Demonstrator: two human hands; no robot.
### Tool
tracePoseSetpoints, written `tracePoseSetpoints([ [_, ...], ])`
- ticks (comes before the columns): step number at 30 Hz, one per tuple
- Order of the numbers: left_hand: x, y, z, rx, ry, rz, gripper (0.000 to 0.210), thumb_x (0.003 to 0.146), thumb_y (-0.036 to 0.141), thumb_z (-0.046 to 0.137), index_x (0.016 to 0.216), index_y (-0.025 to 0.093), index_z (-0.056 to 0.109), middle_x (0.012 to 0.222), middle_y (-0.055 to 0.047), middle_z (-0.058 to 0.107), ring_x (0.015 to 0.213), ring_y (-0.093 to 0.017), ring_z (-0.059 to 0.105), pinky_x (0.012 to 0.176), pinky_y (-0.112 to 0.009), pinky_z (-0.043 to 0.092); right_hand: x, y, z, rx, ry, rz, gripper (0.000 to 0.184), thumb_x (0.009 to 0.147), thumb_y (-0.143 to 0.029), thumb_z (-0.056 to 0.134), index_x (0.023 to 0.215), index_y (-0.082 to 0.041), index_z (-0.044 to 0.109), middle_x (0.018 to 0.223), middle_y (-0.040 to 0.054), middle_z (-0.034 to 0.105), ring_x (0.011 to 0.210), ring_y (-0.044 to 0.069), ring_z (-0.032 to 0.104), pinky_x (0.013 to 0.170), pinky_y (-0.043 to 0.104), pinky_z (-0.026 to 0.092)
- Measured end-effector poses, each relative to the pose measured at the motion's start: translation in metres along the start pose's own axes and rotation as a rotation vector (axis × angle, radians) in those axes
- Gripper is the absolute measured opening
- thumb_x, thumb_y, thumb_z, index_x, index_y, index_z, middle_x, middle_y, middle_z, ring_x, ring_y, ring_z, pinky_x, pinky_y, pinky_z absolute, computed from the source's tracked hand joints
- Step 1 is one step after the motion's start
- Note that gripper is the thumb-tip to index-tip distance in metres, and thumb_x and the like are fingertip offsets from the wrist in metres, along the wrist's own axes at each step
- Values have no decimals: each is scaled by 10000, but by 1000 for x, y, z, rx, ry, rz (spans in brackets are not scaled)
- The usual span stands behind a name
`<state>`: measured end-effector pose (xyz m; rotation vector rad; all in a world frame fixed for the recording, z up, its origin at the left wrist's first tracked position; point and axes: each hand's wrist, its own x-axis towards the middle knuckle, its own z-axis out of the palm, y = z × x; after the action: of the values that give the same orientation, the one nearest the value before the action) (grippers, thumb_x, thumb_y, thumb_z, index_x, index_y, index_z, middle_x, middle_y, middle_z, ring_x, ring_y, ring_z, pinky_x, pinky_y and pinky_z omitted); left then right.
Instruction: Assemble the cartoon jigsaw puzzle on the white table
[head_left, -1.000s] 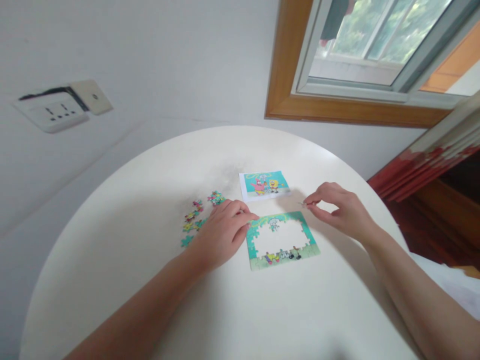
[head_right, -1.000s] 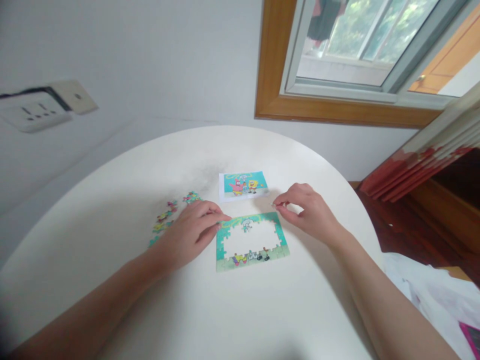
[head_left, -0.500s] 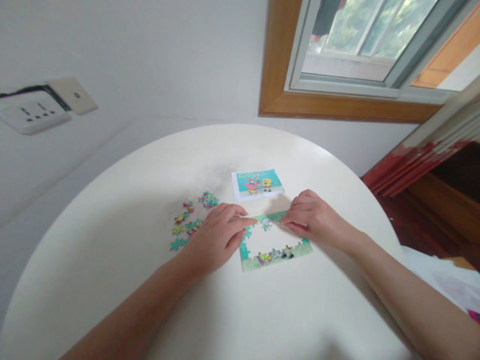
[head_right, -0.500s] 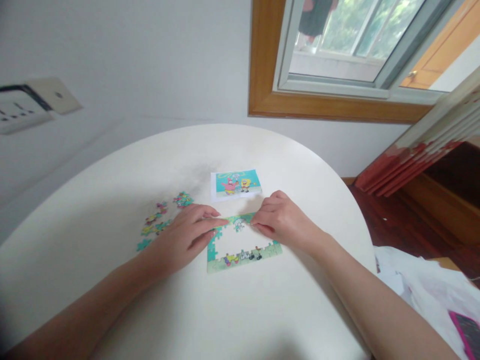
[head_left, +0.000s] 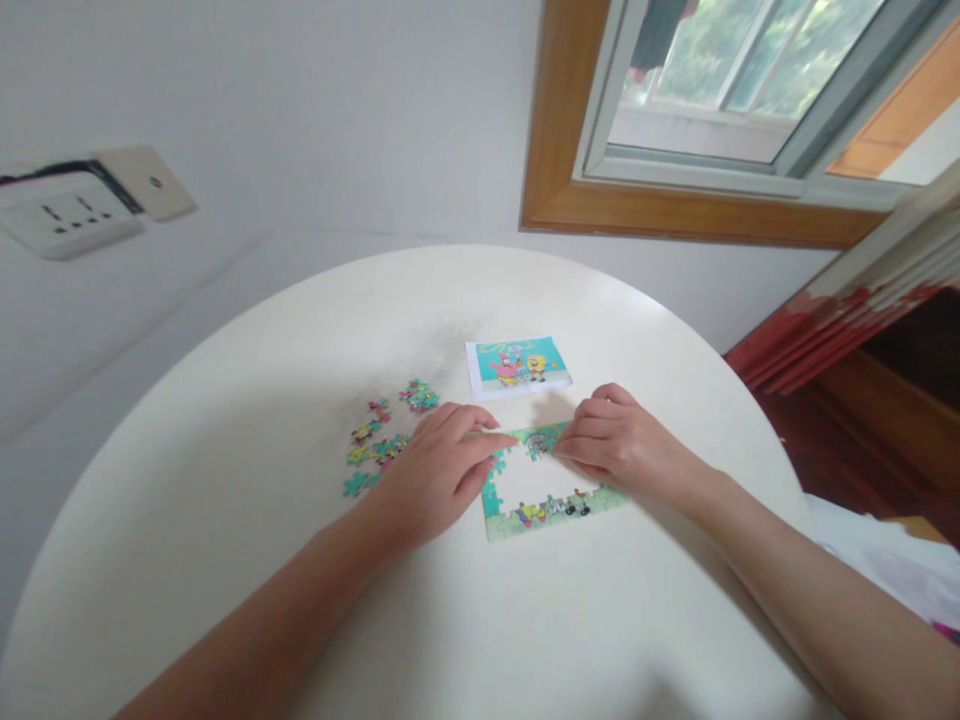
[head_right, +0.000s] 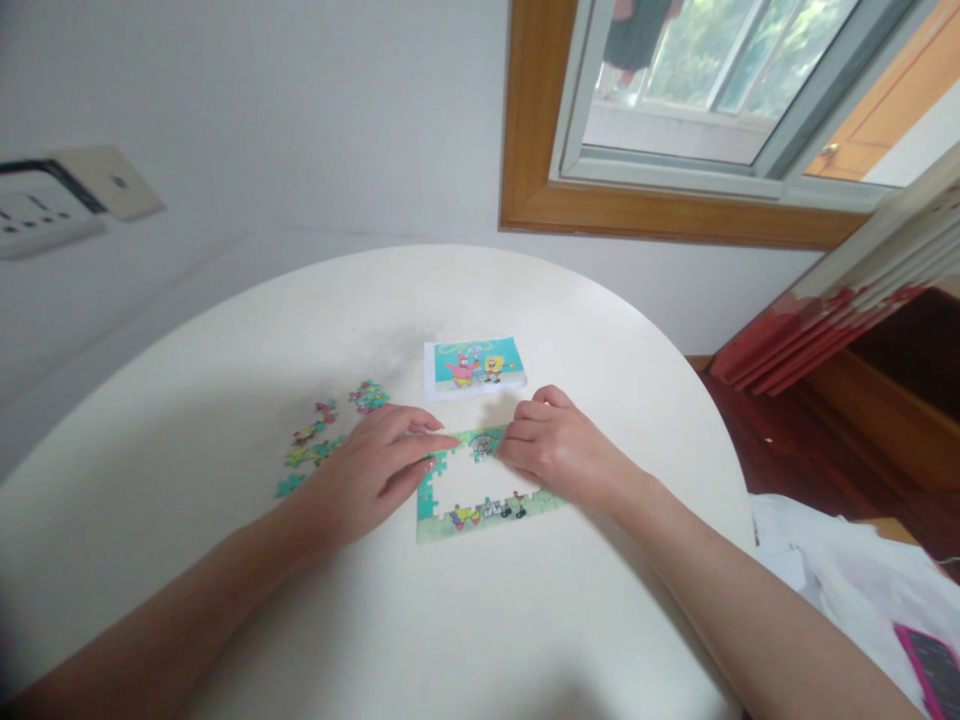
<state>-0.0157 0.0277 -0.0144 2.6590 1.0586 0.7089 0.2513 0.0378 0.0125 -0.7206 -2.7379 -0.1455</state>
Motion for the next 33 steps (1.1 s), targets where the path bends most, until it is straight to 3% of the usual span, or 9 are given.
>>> tracePoseSetpoints([
  [11,0,-1,1,-1,-10,-8,306,900,158,498,1145,244,661,1128,-75,566,1059,-230,510,944,-419,403,3,-2,1,18,7,4,160,940,-183,536,873,-198,681,794,34,714,814,152,583,780,349,331],
  [14,0,-1,0,8,-15,-12,296,909,168,488,1141,233,661,1133,-79,565,1069,-233,504,948,-420,402,-2,5,-2,70,117,31,113,917,-194,574,894,-204,685,832,28,729,808,147,607,783,344,360],
  [17,0,-2,0,21,-20,-10,309,920,174,473,1168,232,648,1143,-82,562,1078,-232,497,953,-425,399,-12,18,-12,100,242,146,75,886,-204,614,881,-216,688,837,12,739,765,143,625,786,343,392],
  [23,0,-3,0,22,-27,0,322,902,139,465,1152,220,650,1129,-86,568,1064,-234,503,947,-427,402,-24,30,-31,196,173,265,91,876,-206,615,871,-220,705,826,10,741,774,144,645,800,326,448],
  [28,0,-3,0,19,-11,0,311,889,124,475,1131,212,649,1116,-80,569,1049,-227,508,940,-413,407,-20,24,-27,273,70,256,123,881,-198,598,881,-215,719,809,15,736,761,133,642,808,318,453],
  [33,0,-3,0,17,-7,7,312,882,113,480,1131,200,647,1119,-81,563,1049,-226,512,940,-399,406,-17,24,-19,279,44,209,145,895,-209,583,865,-197,724,786,36,733,750,141,638,789,313,443],
])
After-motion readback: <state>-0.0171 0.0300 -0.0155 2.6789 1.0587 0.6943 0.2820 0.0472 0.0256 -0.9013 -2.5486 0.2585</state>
